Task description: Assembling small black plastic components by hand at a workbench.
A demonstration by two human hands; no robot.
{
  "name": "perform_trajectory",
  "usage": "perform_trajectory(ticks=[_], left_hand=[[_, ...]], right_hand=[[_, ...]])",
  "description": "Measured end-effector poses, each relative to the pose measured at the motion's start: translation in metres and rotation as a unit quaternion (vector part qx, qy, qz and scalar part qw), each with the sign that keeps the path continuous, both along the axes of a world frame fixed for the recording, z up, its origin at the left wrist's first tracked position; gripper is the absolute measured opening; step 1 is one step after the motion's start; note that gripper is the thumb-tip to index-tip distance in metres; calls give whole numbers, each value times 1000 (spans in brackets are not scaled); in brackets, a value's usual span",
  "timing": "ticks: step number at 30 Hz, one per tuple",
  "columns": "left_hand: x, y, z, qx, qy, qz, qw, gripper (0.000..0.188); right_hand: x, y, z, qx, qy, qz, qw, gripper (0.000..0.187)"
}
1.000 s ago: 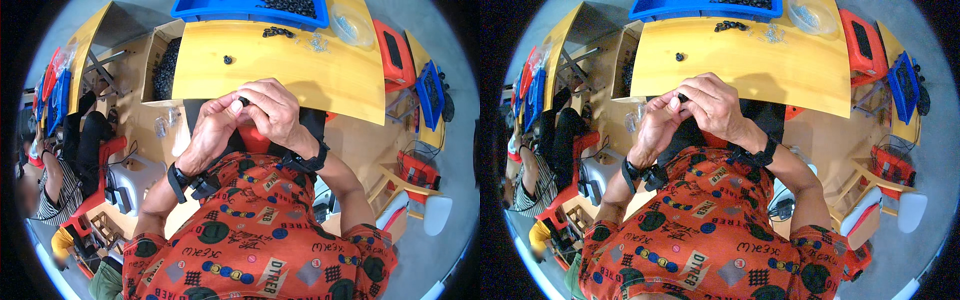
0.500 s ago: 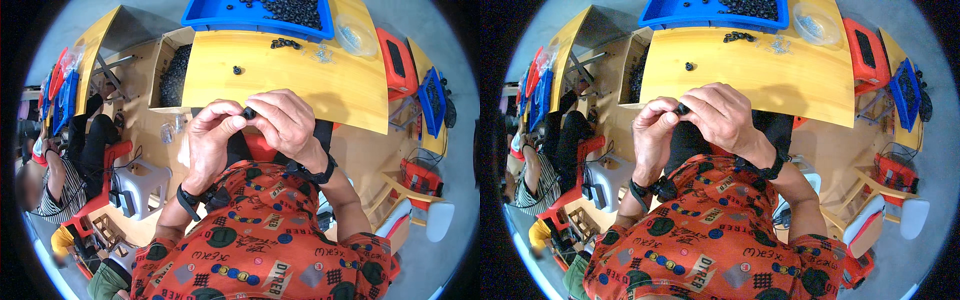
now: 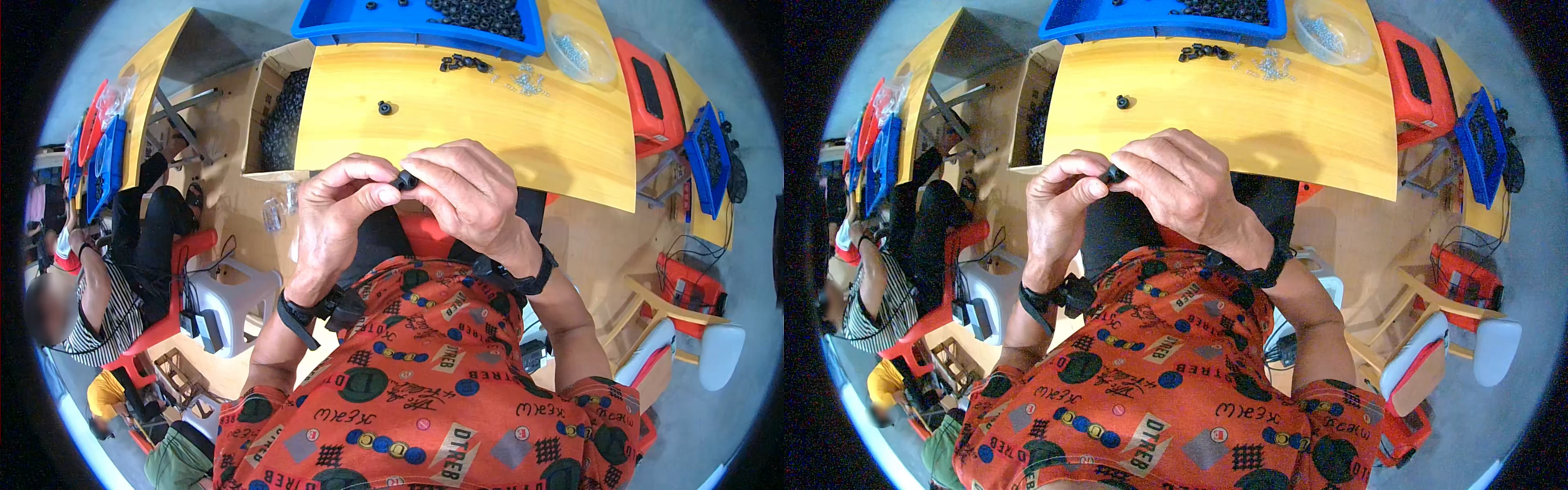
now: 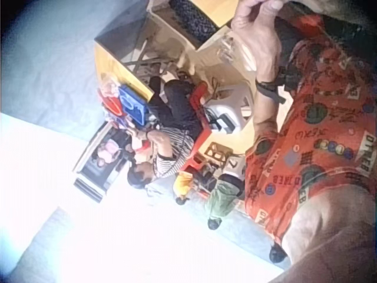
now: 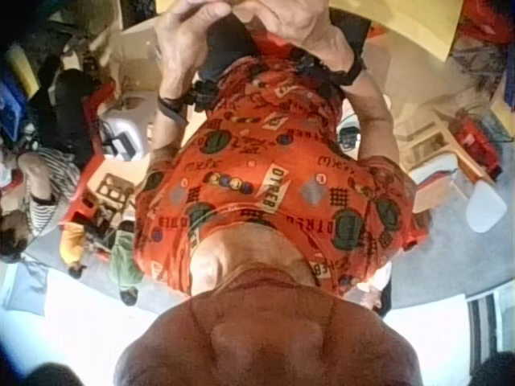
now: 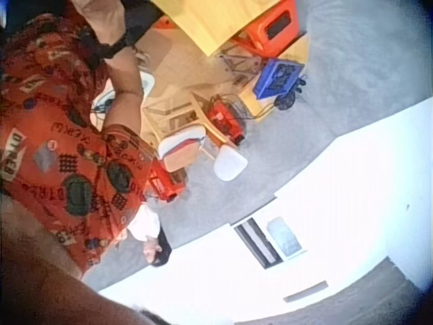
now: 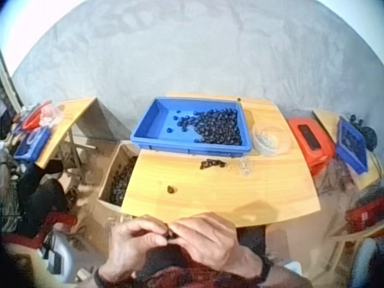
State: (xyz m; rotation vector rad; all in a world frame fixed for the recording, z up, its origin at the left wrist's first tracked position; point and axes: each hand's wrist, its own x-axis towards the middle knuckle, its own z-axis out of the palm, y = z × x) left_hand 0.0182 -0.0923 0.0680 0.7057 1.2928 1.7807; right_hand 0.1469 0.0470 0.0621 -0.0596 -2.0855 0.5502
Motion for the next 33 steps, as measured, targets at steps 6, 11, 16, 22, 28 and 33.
perform_trajectory(ticks=[6,11,16,22,28,33], left_hand=[[-12,0,-3,-13,-124,-92,988,33],[-15,-1,-7,-4,-173,-135,976,46],[-3,-3,-16,52,-177,-94,978,44],[8,0,-19,56,-183,-63,979,41],[9,-2,-20,34,-253,-72,964,39],[-4,4,-39,10,-264,-93,960,30]], right_hand=[[-1,2,0,4,-3,28,1000,34],[-4,-3,-2,5,-4,24,1000,34],[-5,-7,-4,9,-13,21,1000,33],[-4,-8,-13,8,-35,27,999,33],[-2,-12,-17,-11,-39,39,998,34],[-7,-9,-32,-1,-67,59,996,37]])
